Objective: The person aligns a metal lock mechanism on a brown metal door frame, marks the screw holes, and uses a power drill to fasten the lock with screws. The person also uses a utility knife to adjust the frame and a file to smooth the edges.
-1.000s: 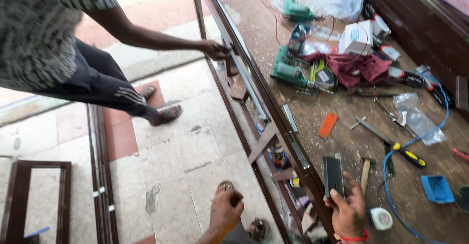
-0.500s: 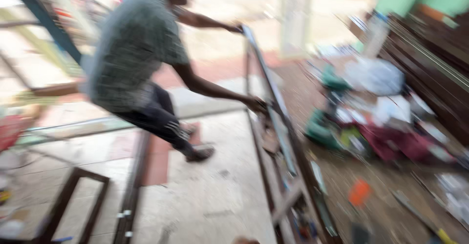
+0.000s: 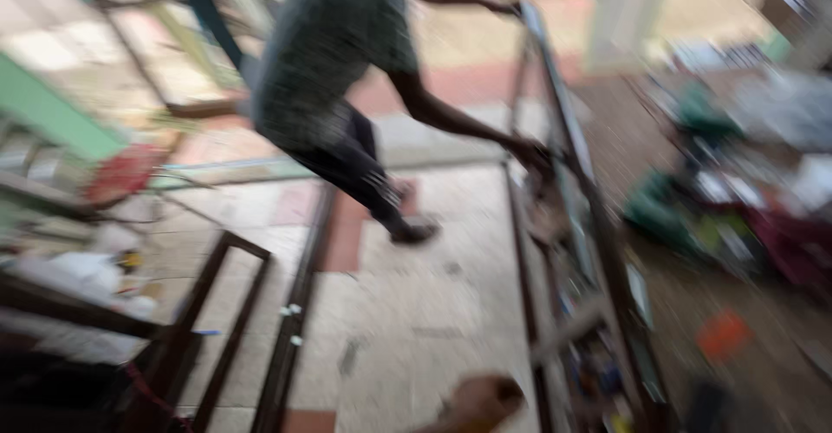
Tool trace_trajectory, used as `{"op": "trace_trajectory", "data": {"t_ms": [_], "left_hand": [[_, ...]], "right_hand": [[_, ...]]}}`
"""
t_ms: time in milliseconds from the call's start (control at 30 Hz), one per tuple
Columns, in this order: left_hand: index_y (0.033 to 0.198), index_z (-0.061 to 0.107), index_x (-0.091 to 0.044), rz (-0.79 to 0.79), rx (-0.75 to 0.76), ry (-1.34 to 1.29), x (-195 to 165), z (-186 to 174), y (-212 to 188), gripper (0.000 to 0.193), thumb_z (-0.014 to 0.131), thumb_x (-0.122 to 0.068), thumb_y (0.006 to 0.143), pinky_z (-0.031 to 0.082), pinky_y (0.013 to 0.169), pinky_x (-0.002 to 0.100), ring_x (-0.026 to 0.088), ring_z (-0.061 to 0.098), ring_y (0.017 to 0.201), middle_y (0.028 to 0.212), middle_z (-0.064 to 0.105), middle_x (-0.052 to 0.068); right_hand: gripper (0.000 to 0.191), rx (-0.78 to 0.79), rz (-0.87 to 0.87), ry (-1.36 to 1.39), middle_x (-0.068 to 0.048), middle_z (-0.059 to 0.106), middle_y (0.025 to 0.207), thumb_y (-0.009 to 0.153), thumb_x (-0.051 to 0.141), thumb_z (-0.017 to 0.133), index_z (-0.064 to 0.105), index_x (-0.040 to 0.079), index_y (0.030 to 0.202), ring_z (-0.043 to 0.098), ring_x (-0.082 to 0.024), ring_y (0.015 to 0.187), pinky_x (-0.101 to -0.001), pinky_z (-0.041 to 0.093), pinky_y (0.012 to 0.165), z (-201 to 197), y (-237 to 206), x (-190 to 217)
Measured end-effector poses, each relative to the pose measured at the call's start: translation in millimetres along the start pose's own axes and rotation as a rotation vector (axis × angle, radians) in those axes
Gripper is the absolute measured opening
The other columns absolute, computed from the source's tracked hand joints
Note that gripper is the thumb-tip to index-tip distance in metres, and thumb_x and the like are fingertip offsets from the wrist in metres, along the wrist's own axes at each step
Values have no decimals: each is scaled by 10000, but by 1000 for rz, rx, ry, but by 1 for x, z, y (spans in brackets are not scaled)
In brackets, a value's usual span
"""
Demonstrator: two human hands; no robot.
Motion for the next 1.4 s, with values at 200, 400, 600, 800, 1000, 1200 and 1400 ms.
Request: {"op": "trace_trajectory", "data": {"t_ms": [200,400,600,800,1000,1200,1400], "left_hand": [[1058,782,-70,-95,4,44,5,40,-16,231,774,-205,871,606,767,319,166,788,852,947,822,83],[1046,780,-71,-184,9,21,5,24,-37,216,749,-208,882,590,756,309,153,778,819,896,816,79],[1047,775,-69,-226,-23,-54,24,18,-34,213,744,-206,887,584,739,300,136,754,787,867,804,62],[1048,779,-80,-210,4,-5,8,4,-13,214,747,-213,883,580,755,303,137,755,790,873,802,61],[1043,758,-139,50,136,256,-42,18,34,177,704,-230,901,589,830,348,168,751,869,978,785,44],[1230,679,-153,795,139,470,-187,70,107,387,711,-148,845,509,960,422,283,561,1131,1234,645,66],[1144,780,-282,1168,570,661,-236,145,159,237,788,-324,912,447,974,444,213,543,1123,1185,681,-10]], "right_hand": [[497,-95,-160,-462,-192,723,1234,916,206,678,623,33,1379,730,-281,1056,-389,567,890,-92,-1,-33],[434,-73,-507,-712,-191,717,1207,888,113,662,676,70,1319,712,-369,1090,-421,558,947,-41,-6,40],[423,11,-619,-847,-182,701,1185,915,68,645,654,62,1338,686,-390,1064,-460,551,917,-18,-9,51],[428,-6,-606,-951,-167,693,1173,918,55,629,649,72,1346,677,-368,1055,-459,549,890,1,5,36],[469,-22,-613,-967,-147,649,1200,929,58,623,622,65,1398,603,-355,1084,-475,509,961,16,4,50],[491,-13,-579,-1018,-138,604,1133,951,101,626,612,96,1442,575,-340,1050,-455,502,939,27,5,60],[453,-14,-572,-1051,-139,610,1154,992,158,616,613,90,1440,573,-329,1067,-456,494,956,39,7,75]]}}
Point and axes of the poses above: each hand's wrist, its own y-axis towards the middle knuckle, its own z-axis out of the palm, x = y × z, the point moved 9 cm from there along y, towards the middle knuckle
